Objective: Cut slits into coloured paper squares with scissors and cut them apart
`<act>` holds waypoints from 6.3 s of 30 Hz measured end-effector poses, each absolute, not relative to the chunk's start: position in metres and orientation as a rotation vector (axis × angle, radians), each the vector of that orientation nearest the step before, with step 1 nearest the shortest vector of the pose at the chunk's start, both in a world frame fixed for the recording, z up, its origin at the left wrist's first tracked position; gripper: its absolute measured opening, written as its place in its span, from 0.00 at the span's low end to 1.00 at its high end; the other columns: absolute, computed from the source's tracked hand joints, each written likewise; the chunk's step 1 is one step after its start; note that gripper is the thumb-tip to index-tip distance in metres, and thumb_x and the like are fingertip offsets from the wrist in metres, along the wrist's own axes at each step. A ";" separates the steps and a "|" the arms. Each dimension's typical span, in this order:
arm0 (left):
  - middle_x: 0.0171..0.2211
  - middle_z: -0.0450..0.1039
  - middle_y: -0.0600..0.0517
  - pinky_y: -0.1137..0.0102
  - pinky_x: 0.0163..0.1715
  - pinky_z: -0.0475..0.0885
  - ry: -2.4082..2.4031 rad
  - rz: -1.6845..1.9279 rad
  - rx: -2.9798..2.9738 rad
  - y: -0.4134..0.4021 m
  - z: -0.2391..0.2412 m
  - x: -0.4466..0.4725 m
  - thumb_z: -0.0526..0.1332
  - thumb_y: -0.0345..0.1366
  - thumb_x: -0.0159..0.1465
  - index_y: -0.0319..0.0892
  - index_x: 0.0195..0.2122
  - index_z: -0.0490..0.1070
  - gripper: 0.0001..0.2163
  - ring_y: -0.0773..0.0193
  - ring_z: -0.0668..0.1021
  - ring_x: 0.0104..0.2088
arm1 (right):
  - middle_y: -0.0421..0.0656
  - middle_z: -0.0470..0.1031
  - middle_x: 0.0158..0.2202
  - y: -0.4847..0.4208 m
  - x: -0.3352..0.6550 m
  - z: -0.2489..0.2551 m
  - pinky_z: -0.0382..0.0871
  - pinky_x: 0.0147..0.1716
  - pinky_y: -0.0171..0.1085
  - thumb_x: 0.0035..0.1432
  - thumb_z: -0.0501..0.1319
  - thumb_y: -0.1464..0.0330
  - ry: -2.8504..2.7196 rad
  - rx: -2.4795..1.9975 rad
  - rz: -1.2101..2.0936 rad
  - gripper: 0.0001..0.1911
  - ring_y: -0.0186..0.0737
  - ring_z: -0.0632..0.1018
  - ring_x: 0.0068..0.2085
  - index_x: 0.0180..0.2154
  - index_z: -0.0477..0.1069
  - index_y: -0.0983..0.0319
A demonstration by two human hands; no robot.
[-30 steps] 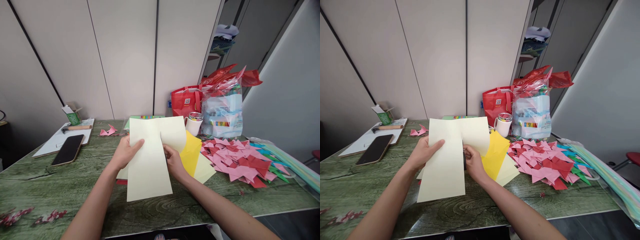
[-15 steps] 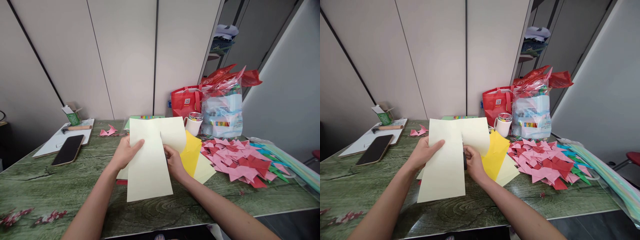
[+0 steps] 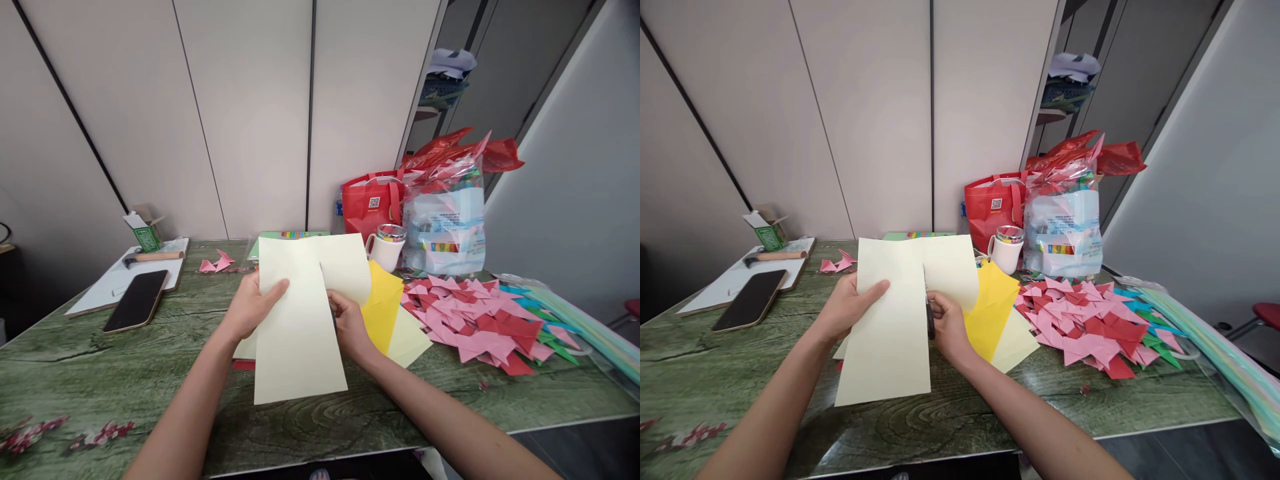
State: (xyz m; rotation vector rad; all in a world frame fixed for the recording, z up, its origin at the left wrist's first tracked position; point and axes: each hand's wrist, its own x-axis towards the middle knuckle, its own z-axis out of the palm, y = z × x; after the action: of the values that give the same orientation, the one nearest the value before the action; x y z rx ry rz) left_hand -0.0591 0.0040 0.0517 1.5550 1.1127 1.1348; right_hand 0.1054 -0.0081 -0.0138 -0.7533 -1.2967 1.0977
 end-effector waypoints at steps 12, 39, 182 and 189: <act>0.33 0.76 0.48 0.71 0.22 0.71 1.094 1.041 1.576 -0.002 0.057 -0.057 0.60 0.41 0.52 0.38 0.34 0.70 0.12 0.63 0.76 0.25 | 0.41 0.72 0.30 -0.004 0.113 -0.006 0.68 0.33 0.35 0.41 0.59 0.75 -1.333 -0.820 0.903 0.14 0.35 0.72 0.30 0.36 0.68 0.63; 0.35 0.75 0.46 0.71 0.21 0.71 1.066 1.045 1.517 0.000 0.052 -0.056 0.60 0.42 0.52 0.38 0.33 0.69 0.12 0.61 0.77 0.27 | 0.43 0.74 0.34 -0.003 0.110 -0.011 0.69 0.32 0.36 0.45 0.59 0.70 -1.350 -0.757 0.974 0.12 0.40 0.74 0.35 0.35 0.68 0.62; 0.34 0.75 0.47 0.71 0.23 0.72 1.051 0.955 1.500 -0.004 0.054 -0.053 0.60 0.41 0.52 0.38 0.36 0.69 0.13 0.63 0.76 0.26 | 0.40 0.75 0.28 -0.002 0.114 -0.009 0.67 0.26 0.34 0.43 0.59 0.72 -1.282 -0.814 0.919 0.11 0.39 0.75 0.29 0.34 0.70 0.62; 0.34 0.75 0.48 0.71 0.24 0.71 1.047 0.928 1.524 -0.004 0.055 -0.053 0.59 0.41 0.53 0.39 0.36 0.69 0.13 0.63 0.76 0.27 | 0.42 0.75 0.31 0.000 0.113 -0.011 0.69 0.30 0.36 0.43 0.59 0.72 -1.276 -0.793 0.947 0.12 0.39 0.75 0.31 0.34 0.69 0.63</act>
State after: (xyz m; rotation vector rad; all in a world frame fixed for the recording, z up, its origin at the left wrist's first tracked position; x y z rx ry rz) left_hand -0.0533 -0.0037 0.0549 1.5243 1.0475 0.9281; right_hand 0.1130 0.0000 -0.0110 -0.7926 -1.2758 0.9474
